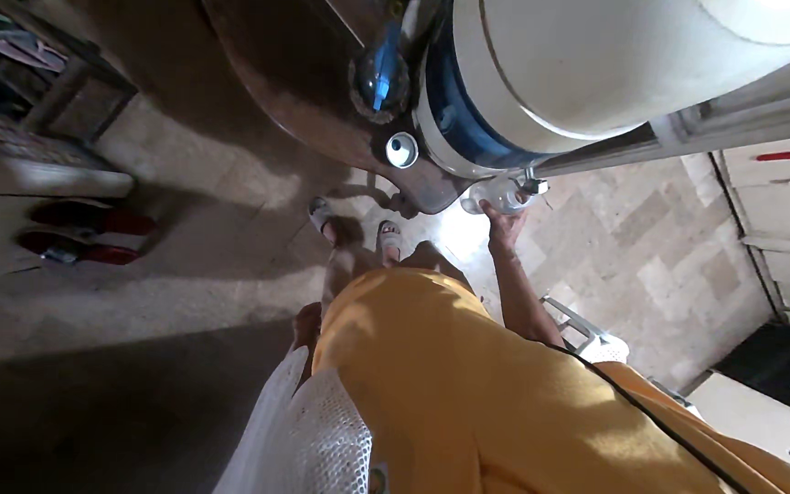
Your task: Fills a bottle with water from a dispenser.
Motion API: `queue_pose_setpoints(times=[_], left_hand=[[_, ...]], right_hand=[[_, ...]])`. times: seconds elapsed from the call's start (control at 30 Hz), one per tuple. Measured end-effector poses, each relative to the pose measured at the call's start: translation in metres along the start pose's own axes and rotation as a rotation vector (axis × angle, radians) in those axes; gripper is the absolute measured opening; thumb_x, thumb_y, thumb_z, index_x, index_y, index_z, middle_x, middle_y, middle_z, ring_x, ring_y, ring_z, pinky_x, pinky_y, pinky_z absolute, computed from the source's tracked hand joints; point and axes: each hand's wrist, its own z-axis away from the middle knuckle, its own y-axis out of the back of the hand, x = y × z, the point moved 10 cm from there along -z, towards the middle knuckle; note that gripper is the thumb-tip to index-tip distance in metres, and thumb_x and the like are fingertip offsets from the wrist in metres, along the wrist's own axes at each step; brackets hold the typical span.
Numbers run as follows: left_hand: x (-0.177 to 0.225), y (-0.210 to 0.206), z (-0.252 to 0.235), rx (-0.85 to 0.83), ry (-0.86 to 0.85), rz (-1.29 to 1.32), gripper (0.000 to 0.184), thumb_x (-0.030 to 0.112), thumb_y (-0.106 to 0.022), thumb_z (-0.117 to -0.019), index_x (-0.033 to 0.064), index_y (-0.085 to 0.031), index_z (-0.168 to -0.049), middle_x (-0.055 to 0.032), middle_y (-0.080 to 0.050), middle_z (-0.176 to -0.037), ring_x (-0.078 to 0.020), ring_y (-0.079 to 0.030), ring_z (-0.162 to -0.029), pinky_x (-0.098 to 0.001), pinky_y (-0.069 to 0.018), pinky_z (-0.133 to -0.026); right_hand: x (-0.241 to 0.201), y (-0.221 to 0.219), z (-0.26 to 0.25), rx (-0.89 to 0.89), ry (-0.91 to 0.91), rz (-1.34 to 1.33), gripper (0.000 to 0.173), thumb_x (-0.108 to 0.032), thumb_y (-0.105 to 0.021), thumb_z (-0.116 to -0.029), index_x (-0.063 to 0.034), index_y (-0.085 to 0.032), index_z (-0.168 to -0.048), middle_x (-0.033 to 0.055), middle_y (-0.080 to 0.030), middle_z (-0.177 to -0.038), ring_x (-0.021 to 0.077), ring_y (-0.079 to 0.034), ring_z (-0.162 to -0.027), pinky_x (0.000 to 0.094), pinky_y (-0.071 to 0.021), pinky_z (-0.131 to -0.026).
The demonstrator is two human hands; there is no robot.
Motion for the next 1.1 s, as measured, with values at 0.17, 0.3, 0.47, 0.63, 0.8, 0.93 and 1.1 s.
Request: queue_pose_setpoints(times=[0.17,0.3,0.47,0.63,0.8,0.93,1.1], left_hand=[[0.012,0.0,0.011,-0.031,0.031,-0.062,0.034,0.014,-0.053,-0.1073,-0.0016,-0.06,-0.136,-0.0239,-0.063,-0.133,-0.0296,-0.061,-0.123,-0.0421,-0.045,-0.107],[0.008,0.001,0.003,-0.03,0.002,-0.064,0.034,0.015,-0.053,-0.1071,-0.0018,-0.059,-0.136,-0.0235,-0.063,-0.131,-0.0288,-0.061,-0.12,-0.0423,-0.0467,-0.104],[0.011,0.001,0.004,-0.031,-0.025,-0.047,0.034,0.013,-0.053,-0.1068,-0.0024,-0.059,-0.136,-0.0241,-0.062,-0.132,-0.028,-0.062,-0.119,-0.0416,-0.047,-0.104],[0.007,0.002,0.004,-0.017,0.008,0.037,0.032,0.011,-0.055,-0.1054,-0.0022,-0.059,-0.135,-0.0216,-0.064,-0.129,-0.0214,-0.062,-0.111,-0.0364,-0.0493,-0.098],[-0.001,0.0,-0.003,-0.039,-0.001,-0.016,0.034,0.016,-0.055,-0.1059,-0.0009,-0.06,-0.135,-0.0223,-0.065,-0.129,-0.0282,-0.064,-0.116,-0.0439,-0.0494,-0.102],[-0.004,0.0,-0.006,-0.034,0.004,0.009,0.033,0.014,-0.056,-0.1055,-0.0009,-0.06,-0.135,-0.0223,-0.065,-0.128,-0.0281,-0.064,-0.113,-0.0439,-0.0499,-0.1],[-0.005,0.001,-0.005,-0.016,0.037,0.106,0.031,0.011,-0.057,-0.1046,0.0003,-0.06,-0.133,-0.0184,-0.065,-0.123,-0.0177,-0.063,-0.098,-0.0353,-0.0525,-0.088]], right_hand=[[-0.005,-0.001,0.002,0.007,0.007,-0.025,0.103,-0.008,-0.094,-0.059,0.0017,-0.037,-0.144,0.0201,-0.058,-0.135,0.0255,-0.061,-0.124,0.0421,-0.0554,-0.103],[-0.005,-0.002,0.002,0.003,0.009,-0.028,0.102,-0.007,-0.094,-0.0596,0.0019,-0.037,-0.144,0.0201,-0.057,-0.135,0.0252,-0.06,-0.123,0.0412,-0.0552,-0.103],[-0.002,-0.001,0.001,0.002,0.001,-0.037,0.1,-0.007,-0.094,-0.0584,0.0024,-0.039,-0.142,0.0198,-0.06,-0.132,0.0259,-0.062,-0.121,0.0428,-0.0568,-0.1],[-0.003,0.0,0.001,0.011,-0.01,0.028,0.098,-0.011,-0.094,-0.0597,0.002,-0.042,-0.142,0.0189,-0.061,-0.131,0.0246,-0.063,-0.121,0.0418,-0.0559,-0.101],[-0.007,-0.003,0.001,-0.003,0.024,-0.033,0.101,-0.007,-0.094,-0.0588,0.0042,-0.038,-0.143,0.0208,-0.059,-0.133,0.0264,-0.062,-0.122,0.043,-0.0559,-0.102],[-0.004,-0.002,0.002,0.013,0.003,-0.037,0.101,-0.008,-0.094,-0.0586,0.003,-0.039,-0.143,0.02,-0.06,-0.133,0.0255,-0.062,-0.122,0.0424,-0.0559,-0.101],[-0.004,-0.003,0.002,0.007,0.001,-0.053,0.101,-0.008,-0.093,-0.0588,0.0027,-0.038,-0.143,0.0201,-0.059,-0.132,0.0256,-0.061,-0.122,0.0425,-0.0559,-0.101]])
